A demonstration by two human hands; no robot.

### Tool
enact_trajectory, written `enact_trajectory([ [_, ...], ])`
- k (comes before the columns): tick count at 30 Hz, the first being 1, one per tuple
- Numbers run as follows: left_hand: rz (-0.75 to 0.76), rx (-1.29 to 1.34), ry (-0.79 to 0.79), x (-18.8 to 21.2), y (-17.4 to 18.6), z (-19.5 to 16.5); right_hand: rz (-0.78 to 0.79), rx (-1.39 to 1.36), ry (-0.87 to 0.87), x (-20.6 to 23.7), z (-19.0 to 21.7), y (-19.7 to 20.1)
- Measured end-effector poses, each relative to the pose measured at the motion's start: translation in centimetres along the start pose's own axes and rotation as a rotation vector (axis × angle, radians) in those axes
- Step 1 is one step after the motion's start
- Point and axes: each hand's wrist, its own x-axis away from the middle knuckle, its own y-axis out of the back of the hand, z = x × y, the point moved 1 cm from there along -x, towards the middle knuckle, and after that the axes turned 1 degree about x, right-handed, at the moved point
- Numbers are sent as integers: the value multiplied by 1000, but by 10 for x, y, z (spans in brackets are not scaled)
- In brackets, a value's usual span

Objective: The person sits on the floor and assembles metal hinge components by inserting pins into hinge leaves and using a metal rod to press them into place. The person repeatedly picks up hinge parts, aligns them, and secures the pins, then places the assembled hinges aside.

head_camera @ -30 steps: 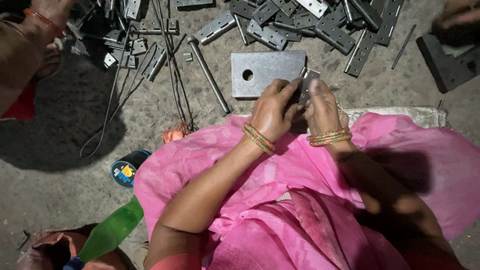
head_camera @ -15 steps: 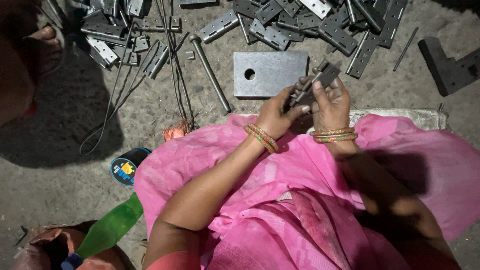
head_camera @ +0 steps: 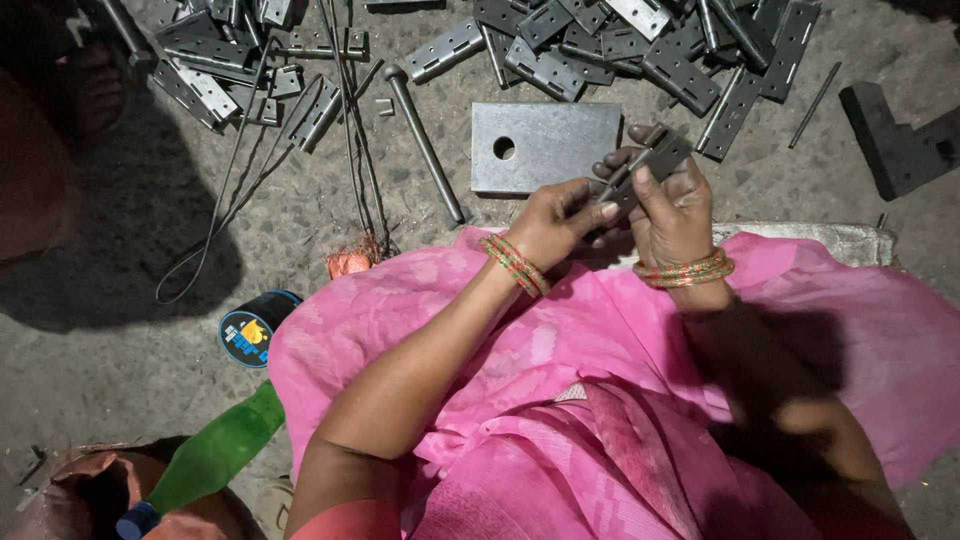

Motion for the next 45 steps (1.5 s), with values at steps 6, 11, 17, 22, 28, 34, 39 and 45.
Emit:
enact_trajectory([
  [6,3,8,-54,1,-1,4,-23,-20,-30,2,0,1],
  [11,-44,-18,-77,1,-5,3,-53,28,30,5,-3,-1],
  [17,-67,-169,-127,6,-5,-2,-62,77,32,8,2,-4],
  [22,-101,-276,-230,3,6,-1,-135,189,-67,0,-8,-3],
  [28,-26,-76,-33,7,12,0,-128,203,-40,2,-19,-4],
  [34,-70,25,133,15,-4,-1,-180,325,63,8,-19,-6],
  [39,-71,-60,-33,7,-3,9,-228,343,17,2,-40,12],
  [45,-317,-310,22,-10,14,27,-307,490,-192,-14,-71,50],
])
